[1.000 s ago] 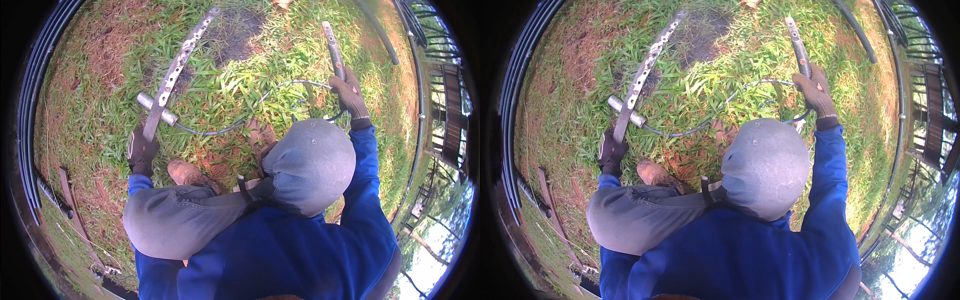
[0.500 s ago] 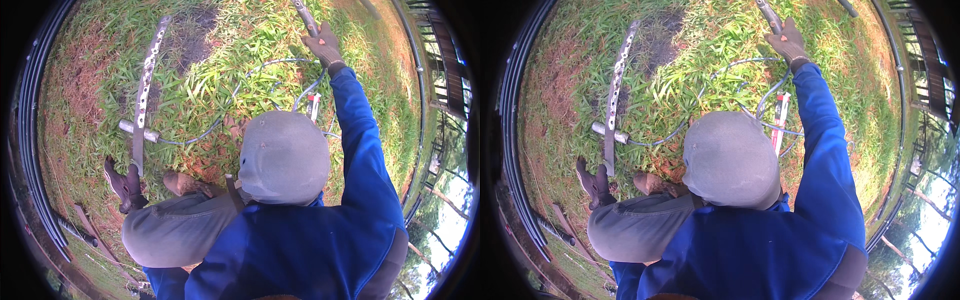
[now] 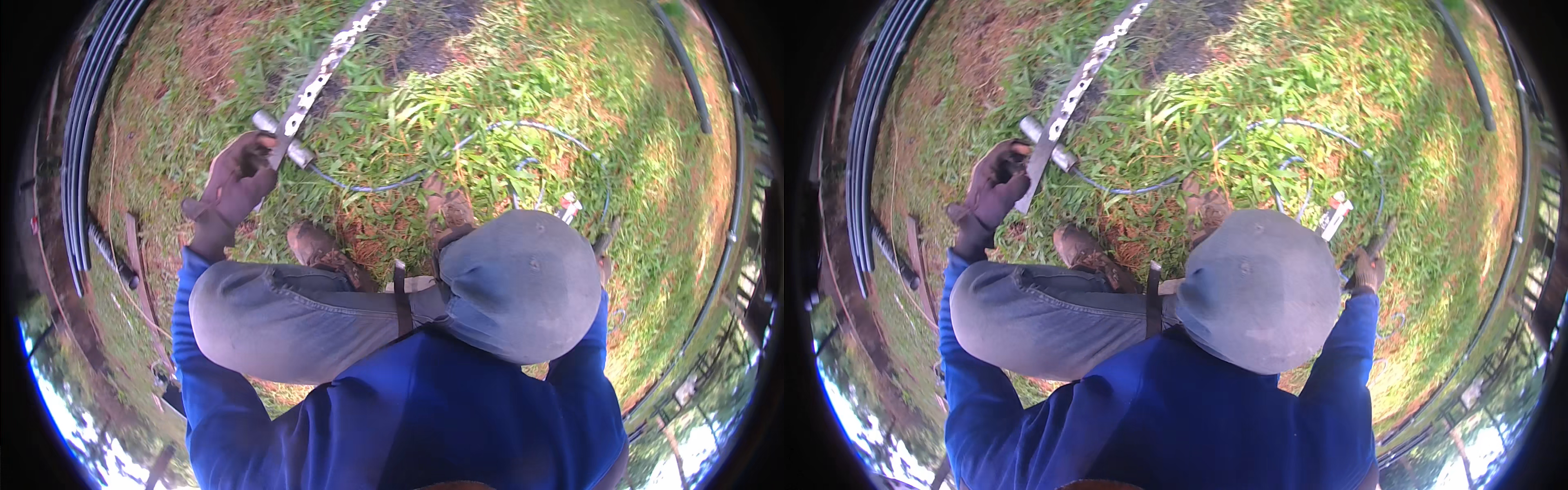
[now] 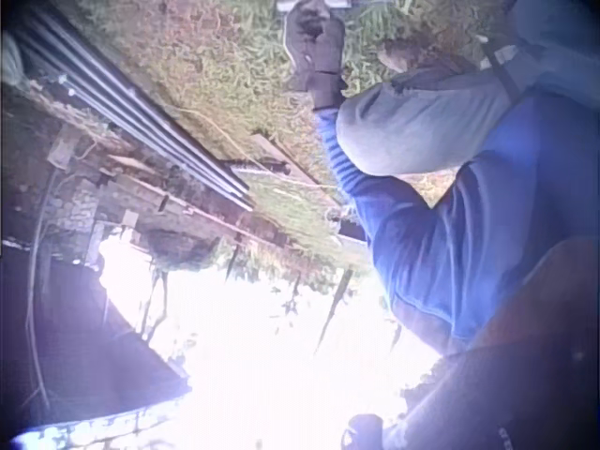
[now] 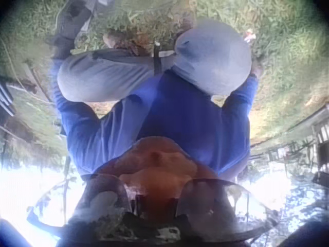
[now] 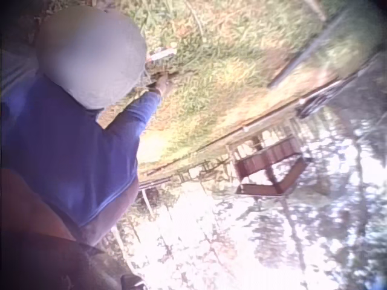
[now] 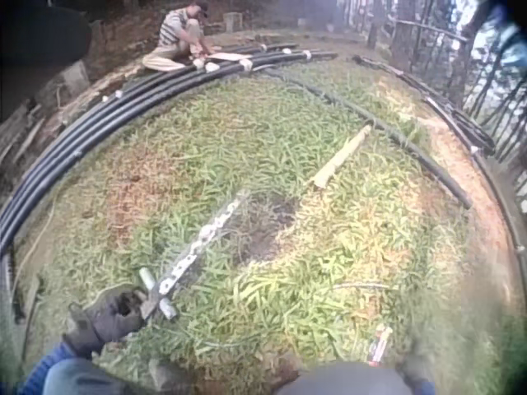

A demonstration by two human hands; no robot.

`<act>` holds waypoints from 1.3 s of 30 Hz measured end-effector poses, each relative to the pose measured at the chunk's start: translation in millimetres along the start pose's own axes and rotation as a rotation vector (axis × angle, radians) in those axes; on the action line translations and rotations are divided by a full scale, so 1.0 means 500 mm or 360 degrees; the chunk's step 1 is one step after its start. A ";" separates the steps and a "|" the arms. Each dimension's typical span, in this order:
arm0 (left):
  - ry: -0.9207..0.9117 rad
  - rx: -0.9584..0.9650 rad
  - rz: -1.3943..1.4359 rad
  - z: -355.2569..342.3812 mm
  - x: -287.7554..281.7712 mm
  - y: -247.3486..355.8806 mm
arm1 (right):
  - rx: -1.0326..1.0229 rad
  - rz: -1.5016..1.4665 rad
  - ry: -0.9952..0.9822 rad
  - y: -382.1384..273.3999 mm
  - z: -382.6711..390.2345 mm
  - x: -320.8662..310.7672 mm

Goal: The person welds metal components together by hand on the grass, using a welding torch to create sparks and fuse the pieces.

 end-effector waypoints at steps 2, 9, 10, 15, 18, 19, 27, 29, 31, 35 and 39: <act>-0.0359 -0.0070 -0.0243 -0.001 0.022 -0.011 | -0.0065 0.0015 0.0010 0.027 0.021 0.054; -0.0676 -0.0236 -0.0306 0.041 0.098 -0.238 | -0.0404 0.0111 -0.0328 -0.139 0.067 0.208; -0.0650 -0.0240 -0.0292 0.047 0.104 -0.249 | -0.0448 0.0128 -0.0367 -0.165 0.068 0.220; -0.0249 -0.0333 -0.0676 0.075 0.119 -0.251 | -0.0603 0.0221 -0.0481 -0.257 0.066 0.245; 0.0480 -0.0286 -0.0960 0.095 0.098 -0.267 | -0.0702 0.0260 -0.0534 -0.313 0.050 0.269; 0.0813 -0.0183 -0.1273 0.089 0.086 -0.277 | -0.0719 0.0282 -0.0537 -0.324 0.051 0.267; 0.0438 -0.0701 -0.1157 0.009 0.012 -0.383 | -0.0768 0.0408 -0.0560 -0.368 0.046 0.251; 0.0569 -0.0637 -0.1112 0.025 -0.012 -0.368 | -0.0776 0.0431 -0.0561 -0.374 0.042 0.243; 0.0681 -0.0599 -0.1074 0.107 -0.062 -0.270 | -0.0827 0.0457 -0.0591 -0.403 0.028 0.259; 0.1033 -0.0114 -0.1319 0.119 -0.165 -0.130 | -0.0772 0.0485 -0.0552 -0.381 0.032 0.235; 0.1185 0.0160 -0.1812 0.121 -0.257 -0.066 | -0.0782 0.0514 -0.0531 -0.383 0.019 0.235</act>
Point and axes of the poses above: each hand's wrist, its own z-axis away from the middle knuckle, its own x-axis out of the palm, y = z × x, the point moved 1 cm from there along -z, towards the middle knuckle, and after that the axes turned 11 degrees about -z, right-handed, at the moved point
